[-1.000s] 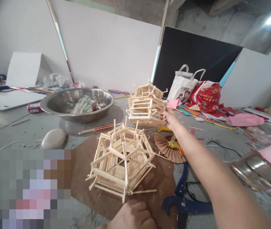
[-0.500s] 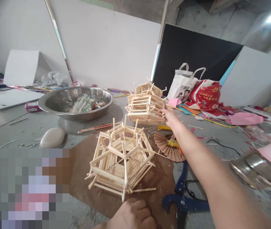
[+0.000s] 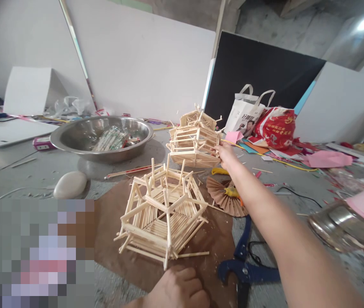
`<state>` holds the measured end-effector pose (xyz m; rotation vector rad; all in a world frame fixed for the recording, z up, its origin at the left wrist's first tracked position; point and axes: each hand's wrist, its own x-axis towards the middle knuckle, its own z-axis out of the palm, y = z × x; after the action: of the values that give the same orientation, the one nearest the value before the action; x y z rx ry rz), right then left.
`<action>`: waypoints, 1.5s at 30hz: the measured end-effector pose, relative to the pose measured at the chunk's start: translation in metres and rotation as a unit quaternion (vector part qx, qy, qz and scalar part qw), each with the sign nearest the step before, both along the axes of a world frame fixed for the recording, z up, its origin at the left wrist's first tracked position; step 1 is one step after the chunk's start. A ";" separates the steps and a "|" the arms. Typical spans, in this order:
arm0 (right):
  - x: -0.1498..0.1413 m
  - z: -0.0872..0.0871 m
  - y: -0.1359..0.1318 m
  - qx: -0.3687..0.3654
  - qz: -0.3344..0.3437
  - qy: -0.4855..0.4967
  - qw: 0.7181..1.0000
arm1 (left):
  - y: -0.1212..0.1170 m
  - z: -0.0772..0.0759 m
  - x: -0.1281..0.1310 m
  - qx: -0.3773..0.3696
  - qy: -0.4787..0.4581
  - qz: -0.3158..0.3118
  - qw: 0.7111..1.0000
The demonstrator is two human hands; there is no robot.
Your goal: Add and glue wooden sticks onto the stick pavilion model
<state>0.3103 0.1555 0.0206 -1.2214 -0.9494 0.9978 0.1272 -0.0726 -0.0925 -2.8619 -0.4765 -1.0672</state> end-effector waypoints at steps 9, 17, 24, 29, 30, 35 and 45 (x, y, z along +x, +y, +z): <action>-0.001 -0.003 0.000 0.011 0.009 -0.034 0.999 | -0.001 0.002 0.000 0.006 0.000 0.004 1.000; -0.006 -0.003 -0.001 0.021 0.003 -0.062 0.998 | 0.001 0.000 -0.001 0.004 0.017 -0.003 1.000; -0.013 0.001 -0.006 0.019 0.007 -0.085 0.996 | 0.001 -0.003 -0.001 0.016 0.026 -0.001 1.000; -0.026 0.006 -0.012 0.018 0.018 -0.108 0.994 | 0.001 -0.003 -0.001 0.010 0.015 -0.003 1.000; -0.028 0.006 -0.012 0.020 0.016 -0.112 0.993 | 0.001 -0.002 -0.001 0.008 0.018 -0.003 1.000; -0.033 0.010 -0.004 0.021 0.004 -0.115 0.993 | 0.001 -0.001 0.000 0.006 0.005 -0.001 1.000; -0.035 0.016 0.002 0.005 -0.004 -0.117 0.993 | -0.001 -0.003 0.000 0.003 0.024 0.000 1.000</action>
<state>0.2755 0.1573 0.0370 -1.3528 -1.1306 0.8543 0.1270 -0.0732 -0.0952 -2.8751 -0.4695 -0.9954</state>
